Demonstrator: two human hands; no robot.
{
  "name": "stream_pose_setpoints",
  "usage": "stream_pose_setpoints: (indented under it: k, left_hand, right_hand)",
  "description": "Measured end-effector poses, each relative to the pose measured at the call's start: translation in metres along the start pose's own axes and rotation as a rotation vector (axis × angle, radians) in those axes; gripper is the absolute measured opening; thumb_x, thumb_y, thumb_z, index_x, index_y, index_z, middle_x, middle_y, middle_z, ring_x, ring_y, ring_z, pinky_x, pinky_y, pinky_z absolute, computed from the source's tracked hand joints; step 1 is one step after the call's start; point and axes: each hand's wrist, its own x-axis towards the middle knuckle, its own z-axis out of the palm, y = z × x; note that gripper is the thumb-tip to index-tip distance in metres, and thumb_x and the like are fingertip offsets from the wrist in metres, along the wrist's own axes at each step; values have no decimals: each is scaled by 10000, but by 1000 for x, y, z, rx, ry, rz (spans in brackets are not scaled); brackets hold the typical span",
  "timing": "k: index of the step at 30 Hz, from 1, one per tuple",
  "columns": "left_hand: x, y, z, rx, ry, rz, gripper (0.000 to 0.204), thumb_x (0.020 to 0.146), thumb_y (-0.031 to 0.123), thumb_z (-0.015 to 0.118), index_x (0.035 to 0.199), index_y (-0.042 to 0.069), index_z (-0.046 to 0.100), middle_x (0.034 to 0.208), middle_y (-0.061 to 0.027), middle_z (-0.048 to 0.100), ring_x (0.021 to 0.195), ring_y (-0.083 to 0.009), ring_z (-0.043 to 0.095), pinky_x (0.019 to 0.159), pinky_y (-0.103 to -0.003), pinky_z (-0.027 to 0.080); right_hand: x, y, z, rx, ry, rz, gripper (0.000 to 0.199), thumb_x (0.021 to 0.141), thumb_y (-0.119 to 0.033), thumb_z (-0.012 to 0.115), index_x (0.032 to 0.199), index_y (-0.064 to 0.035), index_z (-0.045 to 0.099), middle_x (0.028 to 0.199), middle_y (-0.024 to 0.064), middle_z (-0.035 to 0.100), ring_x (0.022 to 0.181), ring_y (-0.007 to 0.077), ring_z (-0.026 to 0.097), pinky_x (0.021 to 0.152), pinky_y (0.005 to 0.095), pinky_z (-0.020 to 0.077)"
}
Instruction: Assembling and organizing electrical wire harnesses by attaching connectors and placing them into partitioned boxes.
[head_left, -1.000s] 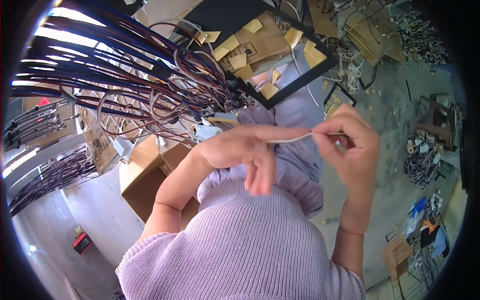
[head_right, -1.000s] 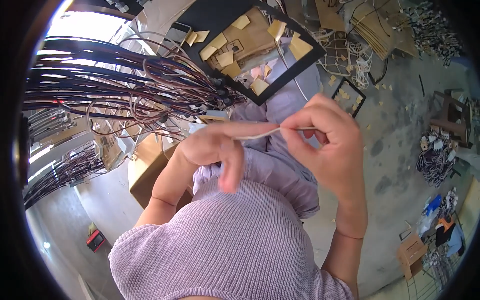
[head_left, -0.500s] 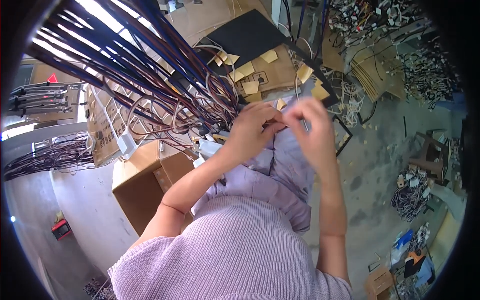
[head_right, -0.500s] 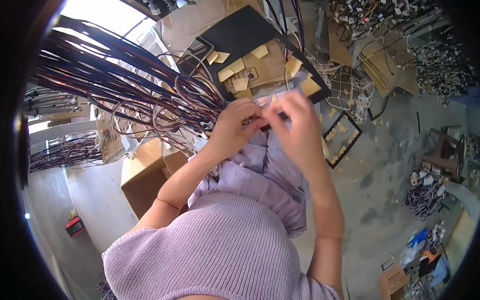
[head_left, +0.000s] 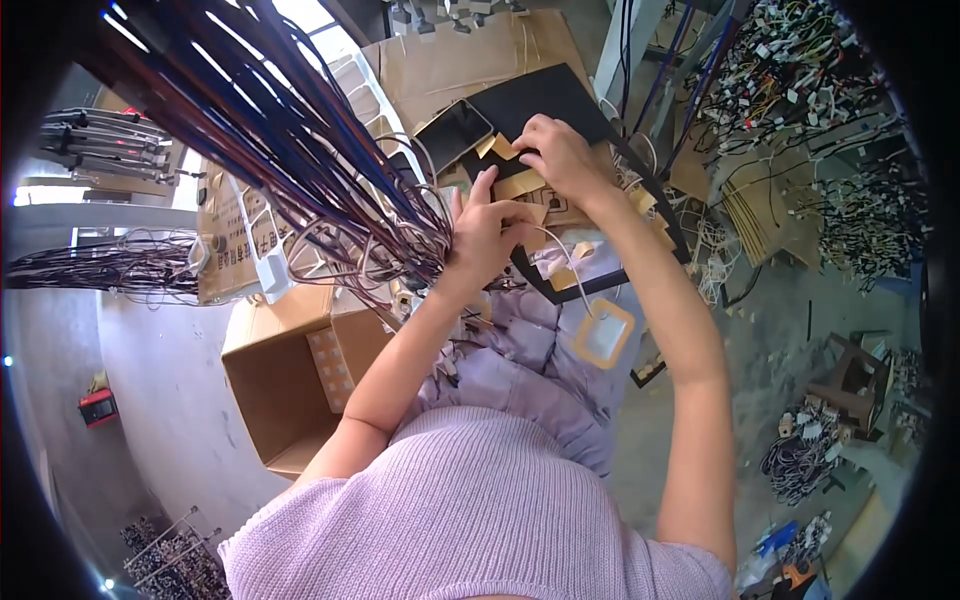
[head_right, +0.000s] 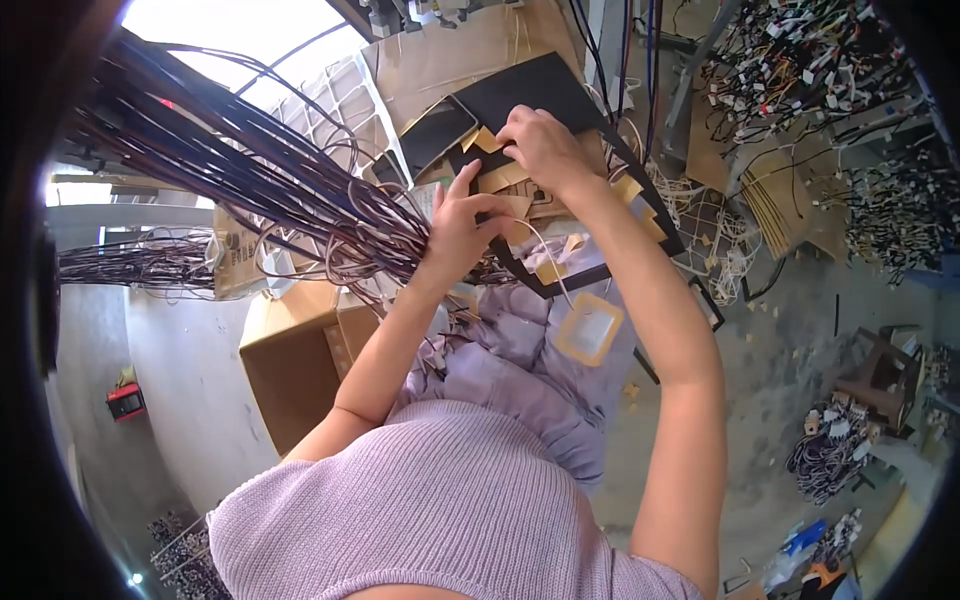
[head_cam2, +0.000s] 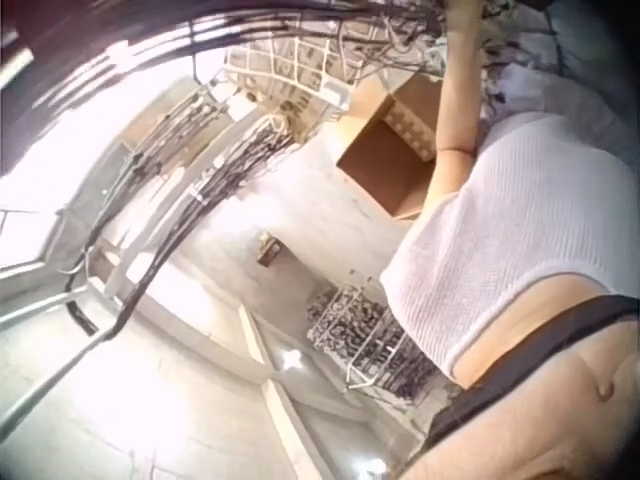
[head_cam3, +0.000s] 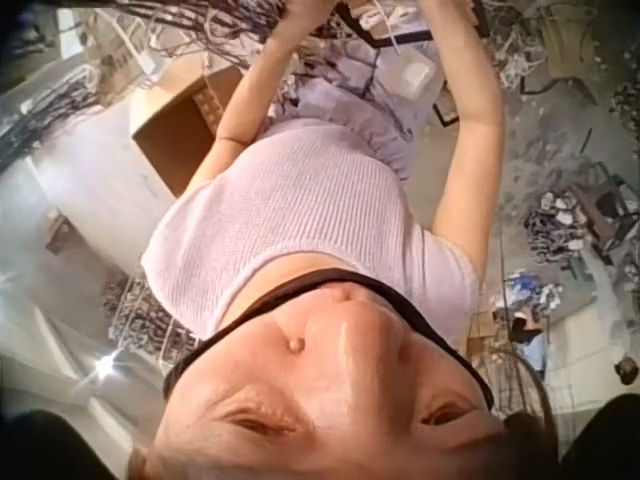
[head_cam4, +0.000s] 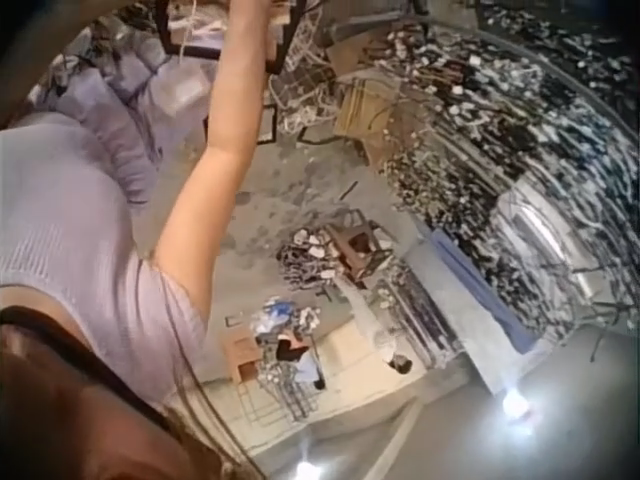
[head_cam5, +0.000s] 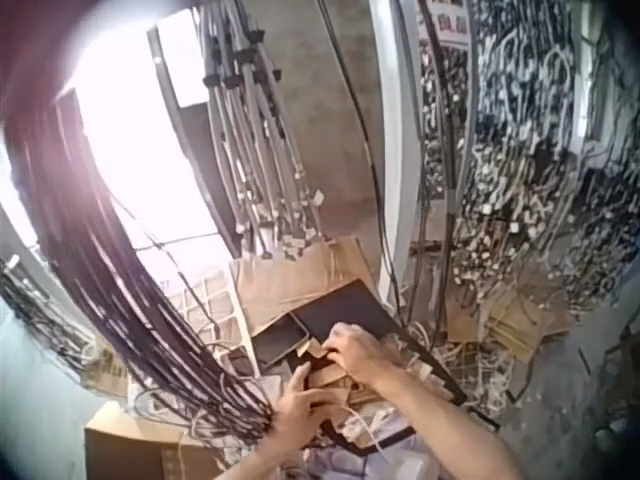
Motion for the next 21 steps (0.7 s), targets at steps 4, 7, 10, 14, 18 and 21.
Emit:
stream_pose_setpoints:
  k: [4, 7, 10, 14, 18, 21]
  left_hand:
    - [3, -5, 1, -10, -45, -8, 137, 728, 174, 731, 860, 143, 713, 1383, -169, 439, 1329, -322, 366, 1071, -633, 144]
    - [5, -2, 0, 8, -74, -20, 150, 719, 170, 736, 866, 150, 715, 1400, -172, 424, 1339, -318, 353, 1067, -644, 136]
    - [5, -4, 1, -5, -79, -42, 149, 718, 146, 727, 866, 154, 718, 1403, -171, 424, 1349, -315, 341, 1062, -641, 141]
    - [9, -7, 1, -22, -129, -56, 141, 720, 150, 727, 862, 153, 722, 1413, -185, 414, 1346, -318, 348, 1054, -615, 177]
    - [6, -8, -5, -34, -104, -45, 157, 729, 212, 727, 880, 170, 730, 1435, -229, 372, 1277, -330, 441, 1058, -500, 237]
    - [9, -7, -5, -44, -119, -39, 174, 724, 240, 730, 888, 181, 732, 1439, -237, 360, 1230, -335, 488, 1056, -475, 248]
  right_hand:
    - [12, -3, -5, -62, -126, 95, 84, 741, -75, 694, 815, -46, 667, 929, 130, 616, 878, 336, 614, 787, 415, 487]
    - [27, -2, -7, -106, -265, 169, 75, 772, -65, 650, 839, -33, 658, 968, 138, 621, 899, 361, 621, 796, 419, 505]
    - [31, -14, -2, -533, -293, -32, 120, 812, -47, 534, 831, 8, 639, 932, 164, 624, 892, 309, 644, 757, 366, 551]
    - [13, -6, 8, -655, -214, -134, 88, 792, -50, 534, 814, -8, 608, 890, 147, 596, 849, 286, 632, 737, 345, 547]
    - [-16, -6, 9, -416, 25, -189, 79, 799, -48, 512, 872, -25, 527, 920, 129, 537, 888, 287, 566, 756, 364, 511]
    - [-19, -3, 3, -144, 54, 1, 105, 835, -61, 503, 916, -30, 562, 957, 133, 548, 917, 328, 563, 804, 403, 473]
